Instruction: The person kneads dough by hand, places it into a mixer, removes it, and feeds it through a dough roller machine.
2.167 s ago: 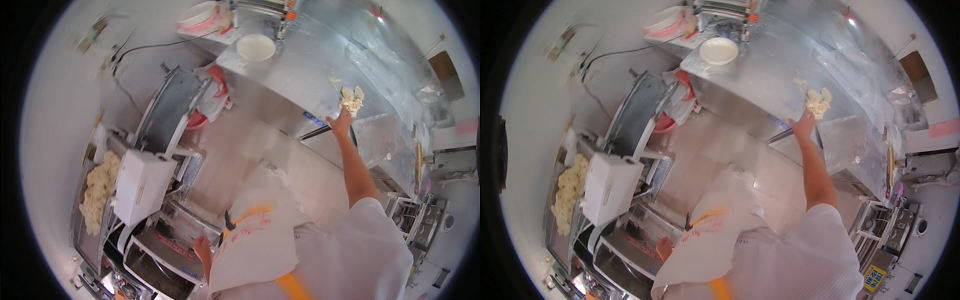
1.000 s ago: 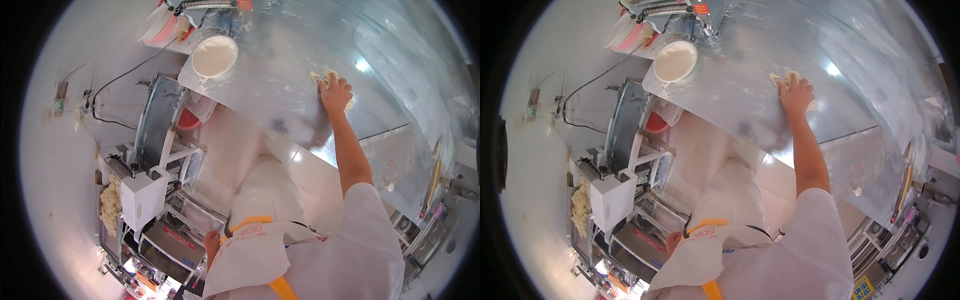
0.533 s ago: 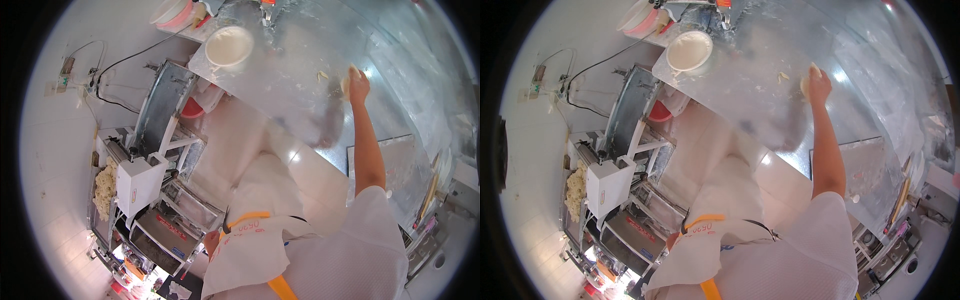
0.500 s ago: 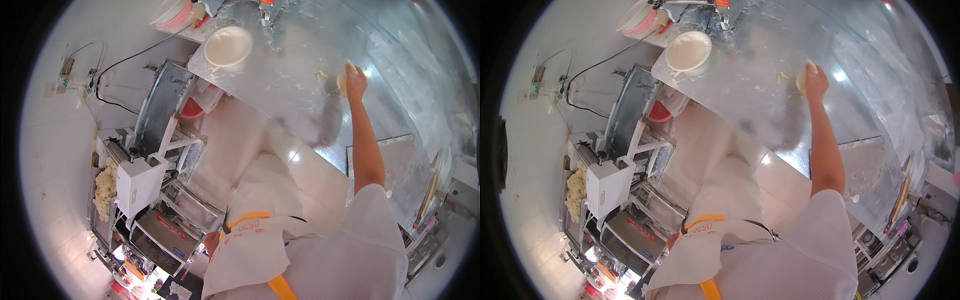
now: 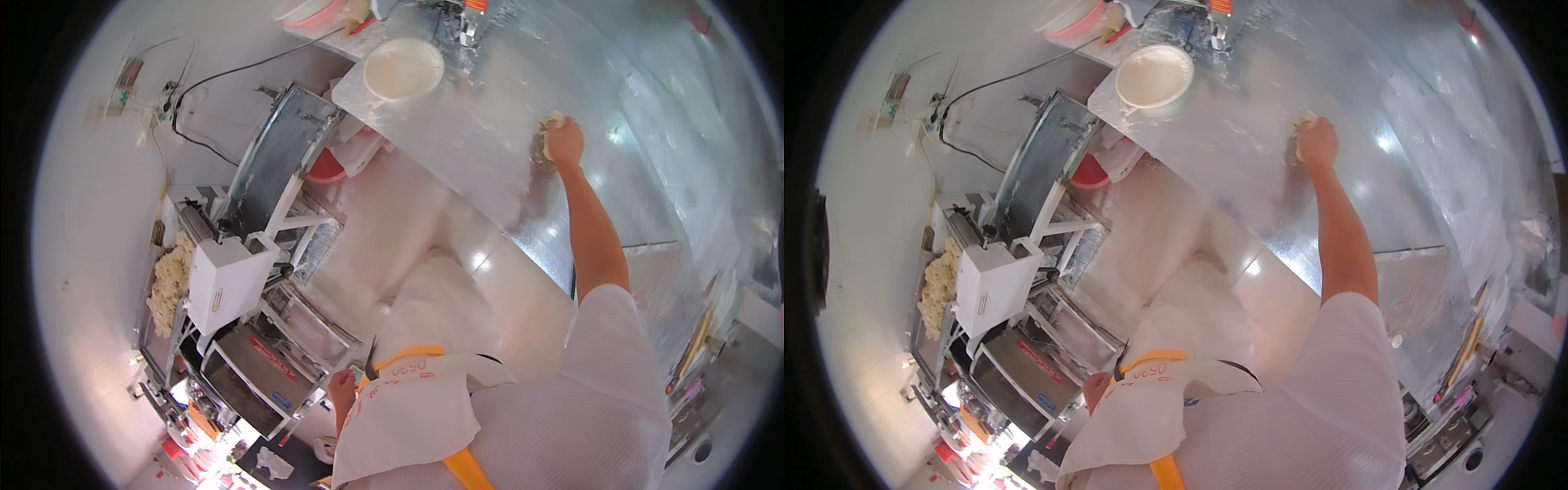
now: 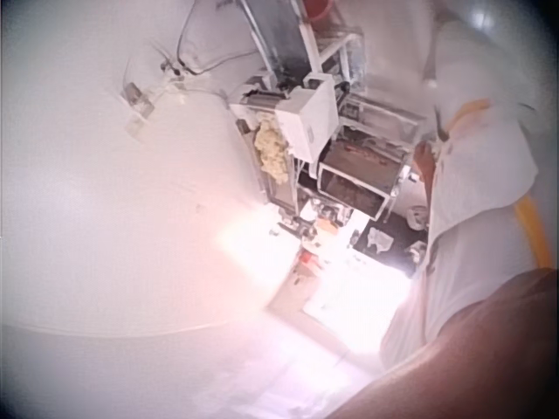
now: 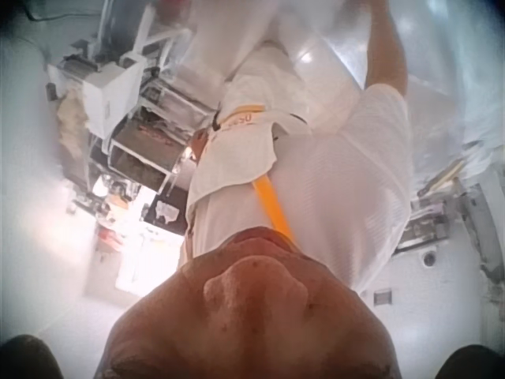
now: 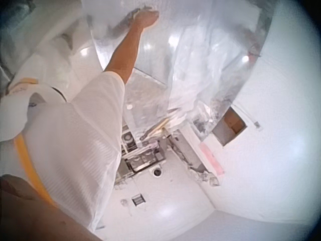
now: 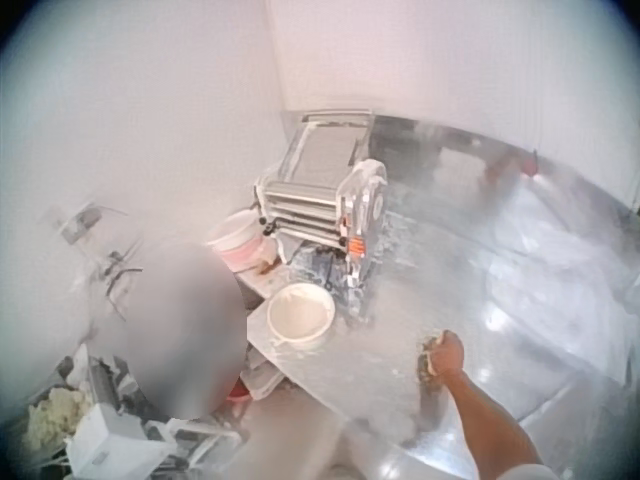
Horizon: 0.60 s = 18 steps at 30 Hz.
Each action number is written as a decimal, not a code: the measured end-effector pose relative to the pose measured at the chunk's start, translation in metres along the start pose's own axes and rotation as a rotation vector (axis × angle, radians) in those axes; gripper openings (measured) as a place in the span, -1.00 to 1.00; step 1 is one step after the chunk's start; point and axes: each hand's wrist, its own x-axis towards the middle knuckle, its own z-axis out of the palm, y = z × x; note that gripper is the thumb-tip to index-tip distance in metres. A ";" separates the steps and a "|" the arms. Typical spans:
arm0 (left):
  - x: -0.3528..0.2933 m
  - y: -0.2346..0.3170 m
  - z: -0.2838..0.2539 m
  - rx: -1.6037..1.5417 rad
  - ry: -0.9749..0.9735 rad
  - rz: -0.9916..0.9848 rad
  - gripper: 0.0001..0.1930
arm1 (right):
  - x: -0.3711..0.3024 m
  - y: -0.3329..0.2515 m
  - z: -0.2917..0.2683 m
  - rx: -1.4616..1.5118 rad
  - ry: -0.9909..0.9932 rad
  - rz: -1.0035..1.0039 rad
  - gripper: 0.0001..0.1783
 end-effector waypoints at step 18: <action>0.047 0.008 0.018 -0.283 -0.016 0.051 -0.74 | -0.179 -0.218 -0.097 1.446 -1.028 0.560 -0.67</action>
